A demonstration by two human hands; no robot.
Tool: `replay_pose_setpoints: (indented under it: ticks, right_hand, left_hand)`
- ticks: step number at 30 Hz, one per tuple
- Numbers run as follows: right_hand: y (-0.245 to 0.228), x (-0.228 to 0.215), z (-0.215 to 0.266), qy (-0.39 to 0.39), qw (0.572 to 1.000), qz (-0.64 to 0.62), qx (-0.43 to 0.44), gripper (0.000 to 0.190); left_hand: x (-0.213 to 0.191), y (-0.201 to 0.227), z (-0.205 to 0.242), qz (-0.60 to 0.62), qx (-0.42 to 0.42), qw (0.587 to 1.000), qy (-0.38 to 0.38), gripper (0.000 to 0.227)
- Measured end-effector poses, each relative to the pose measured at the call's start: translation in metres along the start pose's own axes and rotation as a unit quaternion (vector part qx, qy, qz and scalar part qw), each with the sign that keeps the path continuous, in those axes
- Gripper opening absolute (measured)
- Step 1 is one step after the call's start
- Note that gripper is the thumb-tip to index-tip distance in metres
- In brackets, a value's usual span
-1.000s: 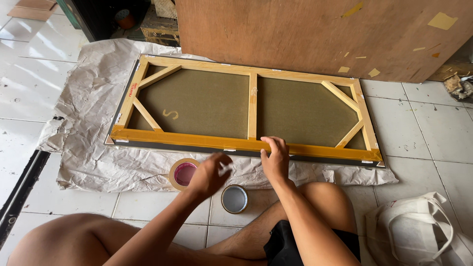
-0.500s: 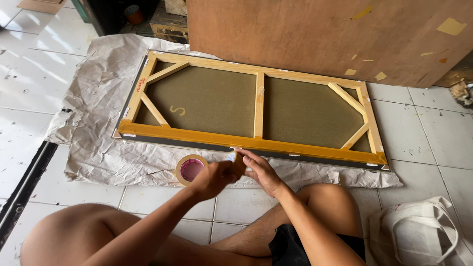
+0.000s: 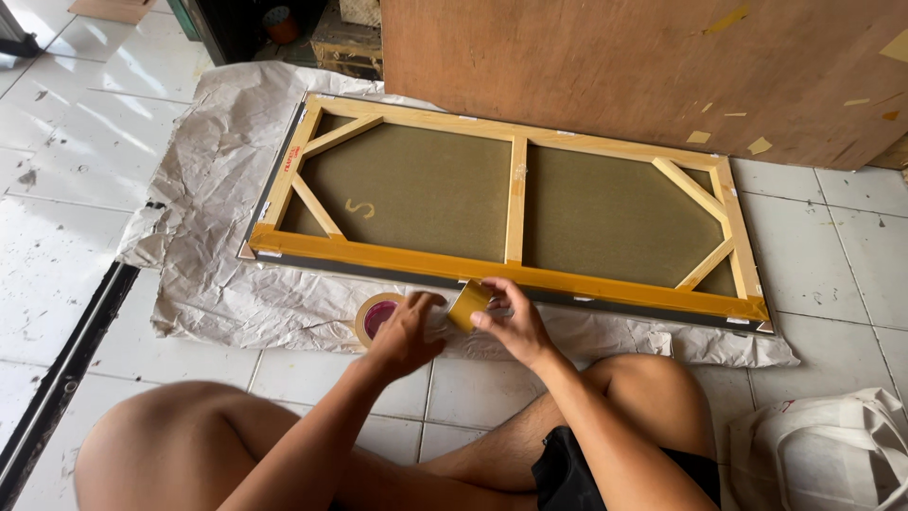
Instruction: The person applies yellow tape to the back edges of a wooden frame, smoothing it down with their hands.
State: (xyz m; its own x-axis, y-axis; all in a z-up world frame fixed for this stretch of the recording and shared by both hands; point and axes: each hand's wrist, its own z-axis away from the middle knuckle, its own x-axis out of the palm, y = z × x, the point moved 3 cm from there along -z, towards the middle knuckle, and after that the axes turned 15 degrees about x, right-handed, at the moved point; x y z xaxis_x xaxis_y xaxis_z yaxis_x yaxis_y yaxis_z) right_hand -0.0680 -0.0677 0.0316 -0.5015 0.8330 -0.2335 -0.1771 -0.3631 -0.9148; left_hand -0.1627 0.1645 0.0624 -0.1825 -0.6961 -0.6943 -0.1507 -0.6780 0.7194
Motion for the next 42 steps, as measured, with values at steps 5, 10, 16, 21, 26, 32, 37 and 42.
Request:
replay_pose_setpoints:
  ticks: [5,10,16,21,26,32,37,42]
  right_hand:
    - [0.019,-0.008,-0.016,0.009,1.0,0.013,0.008,0.075]
    - [0.008,0.005,-0.002,-0.029,0.994,0.089,-0.048,0.086]
    - [-0.041,0.036,0.034,-0.1,0.932,0.349,-0.01,0.069]
    - [-0.001,0.019,0.005,-0.039,0.993,0.111,-0.012,0.074]
    - [-0.031,0.021,0.022,-0.121,0.991,-0.047,-0.008,0.135]
    - [-0.011,0.024,0.009,-0.1,0.991,-0.081,-0.042,0.131]
    - [0.002,0.03,0.005,-0.153,0.913,-0.321,0.2,0.093]
    - [0.006,0.026,0.009,-0.151,0.913,-0.252,0.282,0.132]
  left_hand:
    - [0.014,-0.012,-0.001,-0.045,0.033,0.998,0.003,0.066]
    - [0.0,-0.009,0.013,-0.265,-0.072,0.961,0.045,0.081]
    - [0.001,-0.039,0.013,-0.23,-0.136,0.963,-0.038,0.019]
    - [-0.028,0.035,0.005,0.336,-0.133,0.921,0.149,0.043]
    - [0.005,0.007,-0.005,0.503,-0.124,0.842,0.15,0.05]
    - [-0.028,0.093,0.005,0.543,-0.059,0.83,0.114,0.053]
    - [0.016,0.036,-0.008,0.267,0.071,0.955,0.111,0.047]
    - [0.017,0.039,0.0,-0.004,0.104,0.993,0.053,0.018]
